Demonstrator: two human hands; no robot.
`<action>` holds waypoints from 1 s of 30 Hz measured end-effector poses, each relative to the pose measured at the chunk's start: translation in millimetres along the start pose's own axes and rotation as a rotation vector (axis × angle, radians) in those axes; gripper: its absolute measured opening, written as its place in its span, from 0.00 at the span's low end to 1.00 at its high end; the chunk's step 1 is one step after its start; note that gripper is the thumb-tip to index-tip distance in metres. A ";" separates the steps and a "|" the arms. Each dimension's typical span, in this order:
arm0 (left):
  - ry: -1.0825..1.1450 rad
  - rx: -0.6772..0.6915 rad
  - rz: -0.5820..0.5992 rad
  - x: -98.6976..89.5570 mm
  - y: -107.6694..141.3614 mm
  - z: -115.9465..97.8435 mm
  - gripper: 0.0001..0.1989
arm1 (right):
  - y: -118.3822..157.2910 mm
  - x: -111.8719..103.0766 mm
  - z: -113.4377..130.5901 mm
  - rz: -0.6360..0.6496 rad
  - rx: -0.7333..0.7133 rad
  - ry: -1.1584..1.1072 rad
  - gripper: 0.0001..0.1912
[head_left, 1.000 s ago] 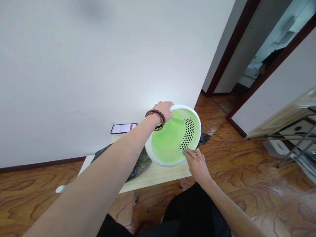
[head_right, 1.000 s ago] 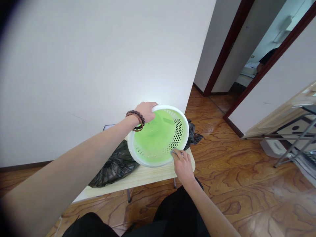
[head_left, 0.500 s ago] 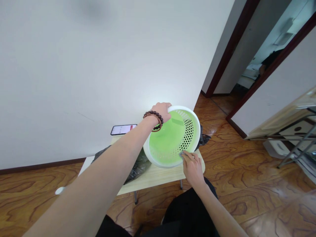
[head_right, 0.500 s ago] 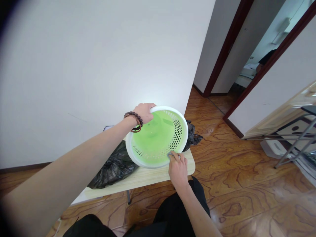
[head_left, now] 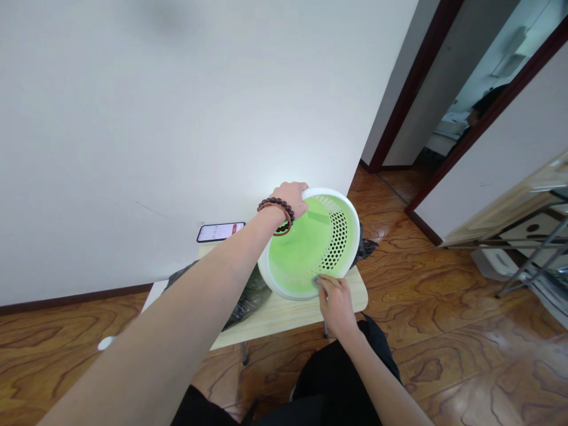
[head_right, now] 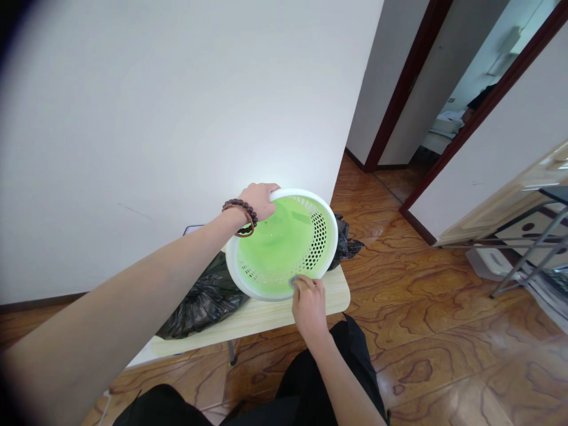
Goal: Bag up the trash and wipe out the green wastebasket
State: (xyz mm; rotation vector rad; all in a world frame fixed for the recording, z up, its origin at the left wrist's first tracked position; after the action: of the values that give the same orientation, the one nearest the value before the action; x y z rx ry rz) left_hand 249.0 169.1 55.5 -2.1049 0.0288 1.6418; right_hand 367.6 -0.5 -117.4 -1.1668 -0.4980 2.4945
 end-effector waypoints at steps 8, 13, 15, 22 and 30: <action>-0.018 0.016 0.021 3.1 -1.4 4.9 0.20 | 10.4 2.8 26.0 0.123 -0.080 -0.179 0.15; 0.011 0.039 0.019 1.8 -1.7 5.2 0.20 | -1.0 -11.4 -8.2 0.038 -0.087 0.062 0.15; 0.011 0.036 0.020 2.1 -1.3 6.4 0.20 | -0.7 -6.4 -3.6 0.040 -0.065 0.026 0.15; 0.012 0.016 0.018 -0.2 1.9 10.4 0.19 | 6.2 16.6 42.0 0.110 -0.028 -0.321 0.12; 0.035 -0.015 0.041 -5.0 5.1 11.3 0.19 | -0.9 -3.1 11.2 0.163 -0.243 -0.017 0.13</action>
State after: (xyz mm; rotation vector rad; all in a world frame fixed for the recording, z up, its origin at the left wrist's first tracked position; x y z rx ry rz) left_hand 235.8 167.5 56.3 -2.1578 0.0713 1.6329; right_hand 360.9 -3.0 -108.3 -1.3242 -0.7564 2.6404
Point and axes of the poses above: each hand's wrist, its own y-axis away from the middle knuckle, its own x-axis out of the palm, z = x × y, the point moved 4 cm from there along -y, towards the middle knuckle, and after that the axes turned 12 degrees about -z, right-handed, at the moved point
